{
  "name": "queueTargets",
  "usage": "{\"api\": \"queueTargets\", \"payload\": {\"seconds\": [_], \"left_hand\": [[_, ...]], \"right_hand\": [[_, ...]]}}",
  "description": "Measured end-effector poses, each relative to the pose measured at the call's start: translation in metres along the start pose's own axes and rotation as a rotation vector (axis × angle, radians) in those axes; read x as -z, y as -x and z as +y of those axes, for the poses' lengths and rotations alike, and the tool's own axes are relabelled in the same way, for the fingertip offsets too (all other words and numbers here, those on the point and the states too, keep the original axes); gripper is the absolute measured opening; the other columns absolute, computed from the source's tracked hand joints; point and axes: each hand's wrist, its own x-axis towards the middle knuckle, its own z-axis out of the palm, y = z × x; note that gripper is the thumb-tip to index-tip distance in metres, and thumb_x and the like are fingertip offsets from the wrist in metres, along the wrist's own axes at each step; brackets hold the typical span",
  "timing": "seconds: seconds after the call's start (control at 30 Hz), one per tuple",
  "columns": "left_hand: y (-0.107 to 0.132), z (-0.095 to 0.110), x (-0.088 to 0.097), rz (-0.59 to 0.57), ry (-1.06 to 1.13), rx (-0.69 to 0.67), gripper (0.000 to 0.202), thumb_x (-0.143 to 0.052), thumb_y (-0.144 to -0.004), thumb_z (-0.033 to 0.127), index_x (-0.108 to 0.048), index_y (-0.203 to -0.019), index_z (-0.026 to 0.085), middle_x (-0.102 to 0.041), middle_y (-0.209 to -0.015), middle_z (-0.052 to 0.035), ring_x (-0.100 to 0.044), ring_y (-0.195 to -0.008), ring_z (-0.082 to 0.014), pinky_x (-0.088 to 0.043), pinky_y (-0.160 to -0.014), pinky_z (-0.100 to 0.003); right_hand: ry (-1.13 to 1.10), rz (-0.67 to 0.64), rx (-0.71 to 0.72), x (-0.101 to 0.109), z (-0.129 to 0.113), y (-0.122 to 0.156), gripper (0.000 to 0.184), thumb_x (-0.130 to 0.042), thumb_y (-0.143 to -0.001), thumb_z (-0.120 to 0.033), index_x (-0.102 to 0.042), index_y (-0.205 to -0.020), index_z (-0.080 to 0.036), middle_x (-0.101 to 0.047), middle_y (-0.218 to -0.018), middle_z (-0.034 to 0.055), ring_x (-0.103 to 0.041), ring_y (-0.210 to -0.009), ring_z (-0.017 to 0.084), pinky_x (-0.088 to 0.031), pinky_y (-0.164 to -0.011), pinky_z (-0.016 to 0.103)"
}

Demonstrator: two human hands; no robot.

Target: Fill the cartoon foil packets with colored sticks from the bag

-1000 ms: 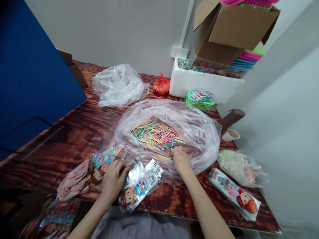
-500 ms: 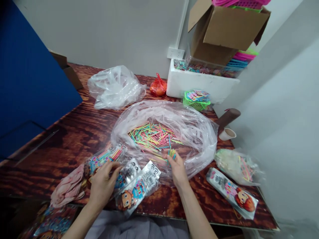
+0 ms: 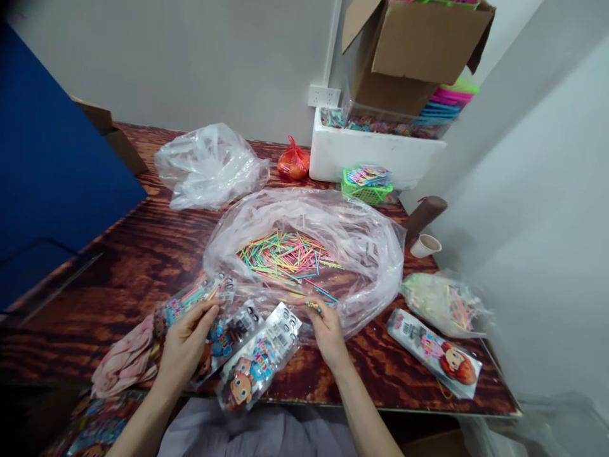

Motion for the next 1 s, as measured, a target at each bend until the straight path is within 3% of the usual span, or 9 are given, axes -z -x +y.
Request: {"api": "queueTargets", "payload": {"seconds": [0.2, 0.6, 0.83, 1.0], "left_hand": [[0.0, -0.004, -0.001, -0.033, 0.014, 0.019, 0.026, -0.059, -0.086, 0.041, -0.071, -0.093, 0.018, -0.071, -0.096, -0.0042, -0.062, -0.093, -0.0204, -0.046, -0.084, -0.028], [0.005, -0.01, -0.001, -0.044, 0.059, 0.07, 0.03, -0.058, -0.086, 0.043, -0.07, -0.1, 0.019, -0.07, -0.105, -0.006, -0.06, -0.104, -0.0229, -0.044, -0.093, -0.032], [0.005, -0.008, -0.001, -0.04, 0.158, 0.182, 0.028, -0.068, -0.076, 0.042, -0.068, -0.088, 0.017, -0.068, -0.084, -0.0025, -0.061, -0.08, -0.0179, -0.046, -0.074, -0.026], [0.004, -0.01, 0.0, -0.036, 0.152, 0.18, 0.024, -0.066, -0.079, 0.041, -0.067, -0.082, 0.017, -0.065, -0.078, -0.0003, -0.057, -0.074, -0.0149, -0.043, -0.069, -0.023]], "right_hand": [[0.001, -0.028, 0.013, -0.002, -0.001, 0.002, 0.02, -0.057, -0.092, -0.033, -0.073, -0.101, -0.026, -0.073, -0.103, 0.0031, -0.064, -0.101, 0.022, -0.045, -0.091, 0.034], [-0.01, -0.079, 0.019, -0.011, -0.006, 0.002, 0.021, -0.055, -0.093, -0.031, -0.073, -0.103, -0.027, -0.072, -0.105, 0.003, -0.063, -0.102, 0.021, -0.044, -0.093, 0.034], [0.009, -0.091, 0.013, -0.015, -0.006, 0.003, 0.02, -0.055, -0.093, -0.031, -0.073, -0.103, -0.027, -0.072, -0.106, 0.0033, -0.062, -0.104, 0.023, -0.044, -0.092, 0.035], [0.02, -0.095, 0.016, -0.017, -0.006, 0.003, 0.021, -0.054, -0.093, -0.03, -0.072, -0.104, -0.027, -0.072, -0.106, 0.003, -0.062, -0.104, 0.022, -0.044, -0.094, 0.035]]}}
